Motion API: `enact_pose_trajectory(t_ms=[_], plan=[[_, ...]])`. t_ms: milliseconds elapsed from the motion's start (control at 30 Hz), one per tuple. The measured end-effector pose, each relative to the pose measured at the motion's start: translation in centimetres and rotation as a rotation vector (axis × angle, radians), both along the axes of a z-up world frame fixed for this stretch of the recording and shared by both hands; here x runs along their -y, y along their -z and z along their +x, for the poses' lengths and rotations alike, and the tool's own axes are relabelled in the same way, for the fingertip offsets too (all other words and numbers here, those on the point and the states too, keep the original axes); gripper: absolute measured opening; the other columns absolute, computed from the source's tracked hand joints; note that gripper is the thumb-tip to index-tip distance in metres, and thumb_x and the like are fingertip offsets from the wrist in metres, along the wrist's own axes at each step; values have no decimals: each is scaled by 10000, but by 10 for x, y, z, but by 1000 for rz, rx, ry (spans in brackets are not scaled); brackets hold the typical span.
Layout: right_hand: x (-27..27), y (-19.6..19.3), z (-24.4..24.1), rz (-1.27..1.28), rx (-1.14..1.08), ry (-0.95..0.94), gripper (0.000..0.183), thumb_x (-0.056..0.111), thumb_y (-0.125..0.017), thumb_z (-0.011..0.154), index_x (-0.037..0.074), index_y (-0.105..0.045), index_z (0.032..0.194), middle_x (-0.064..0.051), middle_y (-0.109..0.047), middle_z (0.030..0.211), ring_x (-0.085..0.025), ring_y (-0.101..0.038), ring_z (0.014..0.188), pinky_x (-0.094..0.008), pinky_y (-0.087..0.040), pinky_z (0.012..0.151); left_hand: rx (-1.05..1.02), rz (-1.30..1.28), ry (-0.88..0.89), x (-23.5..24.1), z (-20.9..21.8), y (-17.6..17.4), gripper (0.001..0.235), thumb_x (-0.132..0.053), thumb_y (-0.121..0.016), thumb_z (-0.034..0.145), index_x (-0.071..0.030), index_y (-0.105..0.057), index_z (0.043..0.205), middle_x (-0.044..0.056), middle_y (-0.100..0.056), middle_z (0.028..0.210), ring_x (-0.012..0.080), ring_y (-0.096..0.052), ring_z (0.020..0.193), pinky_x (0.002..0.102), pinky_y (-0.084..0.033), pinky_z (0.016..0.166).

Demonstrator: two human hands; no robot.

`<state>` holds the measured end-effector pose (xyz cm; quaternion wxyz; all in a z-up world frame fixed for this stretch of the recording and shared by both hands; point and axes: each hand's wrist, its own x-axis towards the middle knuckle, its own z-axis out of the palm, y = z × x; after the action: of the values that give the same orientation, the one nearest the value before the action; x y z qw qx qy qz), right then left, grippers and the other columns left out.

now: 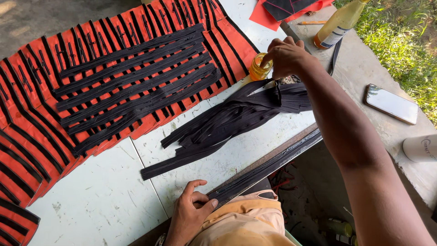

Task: The person repeatedly applies a viscous substance from a small jar onto black zipper strips laid on a white table using a small brush. The person holds each zipper strip in place with the left hand while brushing the substance along its length with the right hand, then places the treated strip back on the table.

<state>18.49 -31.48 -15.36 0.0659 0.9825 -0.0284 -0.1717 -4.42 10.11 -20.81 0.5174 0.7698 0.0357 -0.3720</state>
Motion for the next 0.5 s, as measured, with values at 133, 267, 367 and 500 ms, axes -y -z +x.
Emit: enact_pose_trajectory(t_ms=[133,267,367,500], plan=[[-2,-10,-7,-49,-47,31,747,97,-848,635,423,-704,1293,50,-530,1414,-288,-413,1283,-462,-336,1006,102,-8,35,1,1,1,502,-159,-751,839,-87,-567,1301,90,-791,762,143,-738,711,318,-589,719],[7,-20,-11,101,149,-11,718,34,-795,612,409,-764,1224,56,-551,1428,-287,-420,1310,-448,-352,1037,85,28,19,1,0,2,539,-156,-770,826,-107,-572,1325,82,-791,755,167,-726,695,324,-581,714],[13,-24,-29,148,232,-21,704,45,-812,613,368,-749,1234,5,-533,1430,-308,-420,1306,-507,-360,1051,159,1,28,-1,-3,4,481,-164,-774,829,-80,-587,1263,85,-793,742,162,-749,698,310,-591,705],[-4,-57,-74,186,267,-111,590,55,-838,646,341,-779,1159,-16,-543,1418,-300,-436,1314,-522,-329,1164,219,-9,23,-3,-7,0,476,-157,-782,815,-69,-604,1248,88,-803,747,174,-754,689,313,-573,683]])
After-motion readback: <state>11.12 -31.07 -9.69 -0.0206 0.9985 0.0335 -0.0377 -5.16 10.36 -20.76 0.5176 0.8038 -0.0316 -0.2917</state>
